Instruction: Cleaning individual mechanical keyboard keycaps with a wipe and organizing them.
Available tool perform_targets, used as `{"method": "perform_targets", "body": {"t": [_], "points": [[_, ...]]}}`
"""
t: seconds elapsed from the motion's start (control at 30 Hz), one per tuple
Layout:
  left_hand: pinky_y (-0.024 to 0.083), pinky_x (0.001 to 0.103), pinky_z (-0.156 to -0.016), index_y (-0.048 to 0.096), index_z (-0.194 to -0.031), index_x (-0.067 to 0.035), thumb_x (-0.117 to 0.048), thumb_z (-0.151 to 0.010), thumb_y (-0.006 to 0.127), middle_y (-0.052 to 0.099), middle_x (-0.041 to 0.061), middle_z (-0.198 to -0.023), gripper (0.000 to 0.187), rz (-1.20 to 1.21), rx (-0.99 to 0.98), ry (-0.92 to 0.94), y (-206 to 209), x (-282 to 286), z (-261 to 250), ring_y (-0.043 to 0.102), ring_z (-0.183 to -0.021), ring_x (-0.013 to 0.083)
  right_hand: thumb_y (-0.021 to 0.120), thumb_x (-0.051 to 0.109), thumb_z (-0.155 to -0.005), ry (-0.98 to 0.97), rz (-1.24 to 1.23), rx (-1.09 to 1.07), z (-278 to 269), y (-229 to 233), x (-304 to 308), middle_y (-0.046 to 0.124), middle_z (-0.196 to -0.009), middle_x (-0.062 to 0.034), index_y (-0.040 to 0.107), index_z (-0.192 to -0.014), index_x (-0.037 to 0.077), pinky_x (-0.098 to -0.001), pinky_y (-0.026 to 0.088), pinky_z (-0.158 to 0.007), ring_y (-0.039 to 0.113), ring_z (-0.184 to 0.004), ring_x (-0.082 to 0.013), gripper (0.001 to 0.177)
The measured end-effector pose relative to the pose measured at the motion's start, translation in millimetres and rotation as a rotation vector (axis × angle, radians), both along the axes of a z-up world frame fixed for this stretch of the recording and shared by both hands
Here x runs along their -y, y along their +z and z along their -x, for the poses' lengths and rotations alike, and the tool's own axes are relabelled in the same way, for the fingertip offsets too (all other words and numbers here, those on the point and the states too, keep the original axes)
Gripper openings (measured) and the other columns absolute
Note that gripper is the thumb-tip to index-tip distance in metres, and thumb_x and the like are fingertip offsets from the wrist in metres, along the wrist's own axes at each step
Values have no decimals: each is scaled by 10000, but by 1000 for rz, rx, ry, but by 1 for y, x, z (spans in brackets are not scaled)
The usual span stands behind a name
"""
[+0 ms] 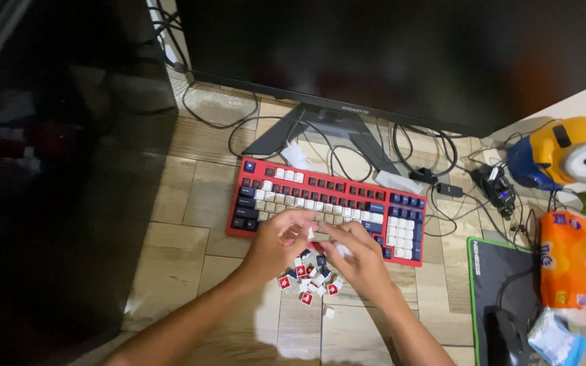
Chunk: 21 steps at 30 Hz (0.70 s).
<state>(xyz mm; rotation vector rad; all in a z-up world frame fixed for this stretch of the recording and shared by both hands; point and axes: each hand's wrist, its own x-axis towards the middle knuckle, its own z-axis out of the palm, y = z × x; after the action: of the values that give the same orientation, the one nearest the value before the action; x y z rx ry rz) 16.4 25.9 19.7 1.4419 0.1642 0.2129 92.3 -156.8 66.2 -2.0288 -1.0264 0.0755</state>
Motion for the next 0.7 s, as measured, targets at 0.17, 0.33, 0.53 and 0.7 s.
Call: {"method": "perform_targets", "body": {"t": [0.17, 0.33, 0.53, 0.7], "points": [[566, 266, -801, 452, -1502, -50, -46, -917, 707, 763, 62, -1108, 638, -27, 79, -4, 7, -18, -7, 689, -912, 140, 768, 41, -870, 121, -40, 124, -17, 8, -29, 628, -1013, -71, 734, -1261, 98, -274, 579, -668, 653, -892, -173, 397], [596, 256, -844, 399, -1479, -16, -20, -855, 746, 676, 96, -1096, 714, 43, 224, 75, -10, -44, -24, 725, -973, 131, 766, 45, -867, 107, -124, 11, -29, 3, -58, 648, -1083, -82, 734, -1138, 66, -264, 603, -635, 686, -962, -178, 273], [613, 269, -839, 698, -1199, 51, -5, -910, 744, 782, 134, -1072, 297, 40, 177, 77, -30, -69, -42, 750, -960, 150, 817, 57, -872, 84, -157, 263, -45, -4, -80, 692, -1041, -88, 729, -1057, 46, -318, 576, -766, 692, -959, -193, 205], [602, 287, -813, 741, -1126, 10, 2, -913, 725, 729, 123, -1075, 213, -346, 439, 197, 3, -88, -43, 714, -958, 180, 784, 107, -840, -3, -31, 24, -54, 12, -107, 680, -994, -100, 746, -1152, 77, -304, 592, -651, 703, -875, -231, 316]]}}
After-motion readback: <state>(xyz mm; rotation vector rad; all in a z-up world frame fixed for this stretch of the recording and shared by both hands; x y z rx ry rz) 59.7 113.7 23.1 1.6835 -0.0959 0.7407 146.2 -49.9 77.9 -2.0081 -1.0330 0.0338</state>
